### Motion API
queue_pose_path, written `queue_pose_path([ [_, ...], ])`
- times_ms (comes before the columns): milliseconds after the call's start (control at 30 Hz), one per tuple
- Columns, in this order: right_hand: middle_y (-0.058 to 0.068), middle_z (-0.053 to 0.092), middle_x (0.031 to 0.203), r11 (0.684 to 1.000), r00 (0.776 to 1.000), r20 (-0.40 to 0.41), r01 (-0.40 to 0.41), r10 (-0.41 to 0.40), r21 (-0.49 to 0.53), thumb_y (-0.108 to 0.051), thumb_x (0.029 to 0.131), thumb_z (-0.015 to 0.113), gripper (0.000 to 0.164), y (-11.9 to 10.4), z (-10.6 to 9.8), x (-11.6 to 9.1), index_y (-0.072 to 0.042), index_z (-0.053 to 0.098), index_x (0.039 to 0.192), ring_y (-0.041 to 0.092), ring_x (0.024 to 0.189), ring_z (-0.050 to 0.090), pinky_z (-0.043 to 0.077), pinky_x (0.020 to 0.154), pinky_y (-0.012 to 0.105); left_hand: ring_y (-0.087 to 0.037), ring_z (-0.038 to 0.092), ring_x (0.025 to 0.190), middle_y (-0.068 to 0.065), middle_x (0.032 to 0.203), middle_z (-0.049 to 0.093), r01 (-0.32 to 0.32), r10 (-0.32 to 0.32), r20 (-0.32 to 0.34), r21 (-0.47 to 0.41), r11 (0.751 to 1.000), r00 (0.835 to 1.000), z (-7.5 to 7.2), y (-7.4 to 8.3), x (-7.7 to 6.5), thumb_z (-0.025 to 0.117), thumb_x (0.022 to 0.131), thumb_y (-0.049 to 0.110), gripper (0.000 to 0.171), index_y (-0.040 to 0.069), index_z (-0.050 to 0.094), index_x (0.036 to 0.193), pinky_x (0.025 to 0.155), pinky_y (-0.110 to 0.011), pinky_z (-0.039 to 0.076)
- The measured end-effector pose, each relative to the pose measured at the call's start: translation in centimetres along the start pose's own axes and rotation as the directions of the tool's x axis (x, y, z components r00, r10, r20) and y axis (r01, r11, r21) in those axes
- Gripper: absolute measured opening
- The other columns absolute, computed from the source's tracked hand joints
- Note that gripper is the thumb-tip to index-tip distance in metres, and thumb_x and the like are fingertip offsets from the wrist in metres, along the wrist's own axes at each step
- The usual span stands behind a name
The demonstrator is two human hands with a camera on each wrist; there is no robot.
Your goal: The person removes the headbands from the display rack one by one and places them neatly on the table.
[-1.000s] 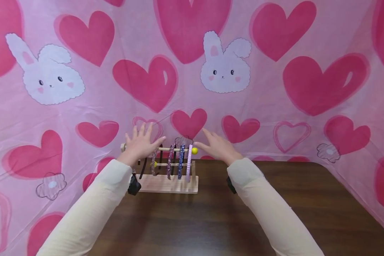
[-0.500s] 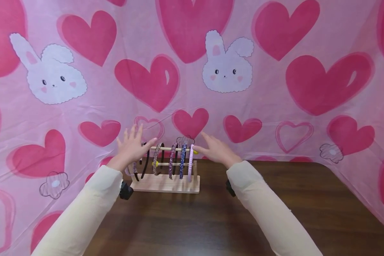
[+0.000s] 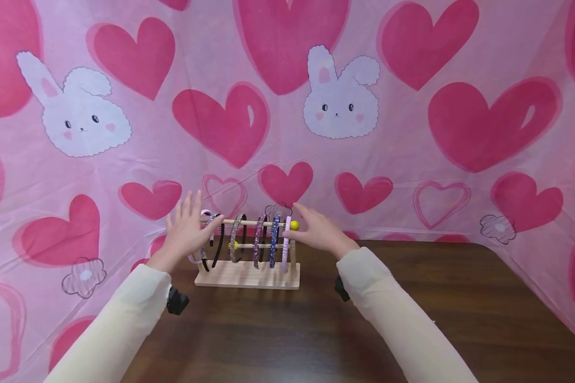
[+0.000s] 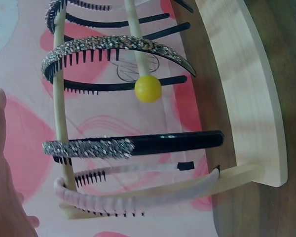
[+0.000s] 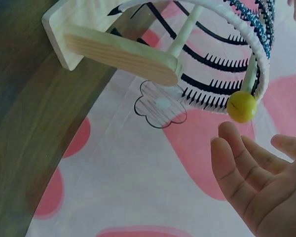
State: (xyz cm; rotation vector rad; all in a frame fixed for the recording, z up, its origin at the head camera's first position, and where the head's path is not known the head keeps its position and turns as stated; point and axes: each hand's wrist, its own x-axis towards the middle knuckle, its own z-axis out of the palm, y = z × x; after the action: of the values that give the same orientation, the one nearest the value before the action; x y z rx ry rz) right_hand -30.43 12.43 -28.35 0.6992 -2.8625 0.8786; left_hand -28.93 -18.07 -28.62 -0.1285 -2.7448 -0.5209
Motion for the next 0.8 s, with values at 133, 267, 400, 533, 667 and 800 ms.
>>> queue_pose_path([
  [133, 0.014, 0.044, 0.135, 0.999, 1.000, -0.007, 0.024, -0.024, 0.025, -0.040, 0.081, 0.068, 0.082, -0.2, 0.2, -0.1, -0.013, 0.025, 0.146, 0.031, 0.121, 0.043, 0.040, 0.091, 0.052, -0.042, -0.007, 0.135, -0.016, 0.152, -0.008, -0.004, 0.004, -0.016, 0.000, 1.000, 1.000, 0.2, -0.8, -0.6, 0.035, 0.085, 0.069, 0.094, 0.013, -0.006, 0.148, 0.099, -0.065, -0.005],
  [267, 0.013, 0.042, 0.137, 0.998, 0.999, -0.010, 0.043, -0.043, 0.036, -0.039, 0.081, 0.069, 0.082, -0.3, 0.4, -0.1, -0.013, 0.026, 0.146, 0.030, 0.122, 0.043, 0.040, 0.091, 0.051, -0.041, -0.008, 0.135, -0.016, 0.152, -0.007, -0.016, 0.016, -0.034, -0.006, 1.000, 0.999, 0.3, -1.6, -1.1, 0.039, 0.085, 0.067, 0.094, 0.011, -0.004, 0.148, 0.100, -0.064, -0.004],
  [400, 0.011, 0.035, 0.143, 0.998, 0.999, -0.010, 0.043, -0.043, 0.040, -0.039, 0.080, 0.070, 0.082, -0.4, 0.5, -0.1, -0.014, 0.027, 0.145, 0.030, 0.127, 0.037, 0.038, 0.093, 0.051, -0.039, -0.009, 0.135, -0.017, 0.152, -0.006, -0.048, 0.047, -0.059, -0.007, 0.999, 0.997, 0.5, -2.2, -1.6, 0.045, 0.086, 0.060, 0.094, 0.010, -0.003, 0.148, 0.101, -0.063, -0.004],
  [533, 0.011, 0.033, 0.144, 0.997, 0.998, -0.005, 0.055, -0.055, 0.050, -0.038, 0.079, 0.071, 0.082, -0.4, 0.6, -0.1, -0.013, 0.028, 0.145, 0.031, 0.124, 0.039, 0.040, 0.092, 0.051, -0.038, -0.009, 0.136, -0.017, 0.152, -0.006, -0.072, 0.071, -0.074, -0.012, 0.997, 0.995, 0.8, -2.8, -2.1, 0.047, 0.085, 0.060, 0.096, 0.009, -0.005, 0.148, 0.102, -0.061, -0.003],
  [667, 0.014, 0.033, 0.144, 0.996, 0.998, 0.009, 0.068, -0.069, 0.064, -0.037, 0.080, 0.071, 0.082, -0.5, 0.7, -0.1, -0.012, 0.027, 0.145, 0.029, 0.114, 0.050, 0.043, 0.088, 0.049, -0.036, -0.007, 0.136, -0.016, 0.152, -0.005, -0.077, 0.074, -0.078, -0.027, 0.997, 0.994, 1.1, -3.5, -2.7, 0.048, 0.083, 0.063, 0.100, 0.008, -0.004, 0.148, 0.103, -0.060, -0.002],
  [800, 0.014, 0.033, 0.144, 0.995, 0.997, 0.013, 0.070, -0.071, 0.069, -0.036, 0.079, 0.071, 0.083, -0.6, 0.8, -0.1, -0.011, 0.027, 0.145, 0.030, 0.117, 0.047, 0.043, 0.089, 0.050, -0.037, -0.008, 0.136, -0.017, 0.152, -0.005, -0.050, 0.047, -0.062, -0.037, 0.998, 0.997, 1.7, -4.3, -3.2, 0.049, 0.080, 0.066, 0.105, 0.007, -0.006, 0.147, 0.102, -0.061, -0.001],
])
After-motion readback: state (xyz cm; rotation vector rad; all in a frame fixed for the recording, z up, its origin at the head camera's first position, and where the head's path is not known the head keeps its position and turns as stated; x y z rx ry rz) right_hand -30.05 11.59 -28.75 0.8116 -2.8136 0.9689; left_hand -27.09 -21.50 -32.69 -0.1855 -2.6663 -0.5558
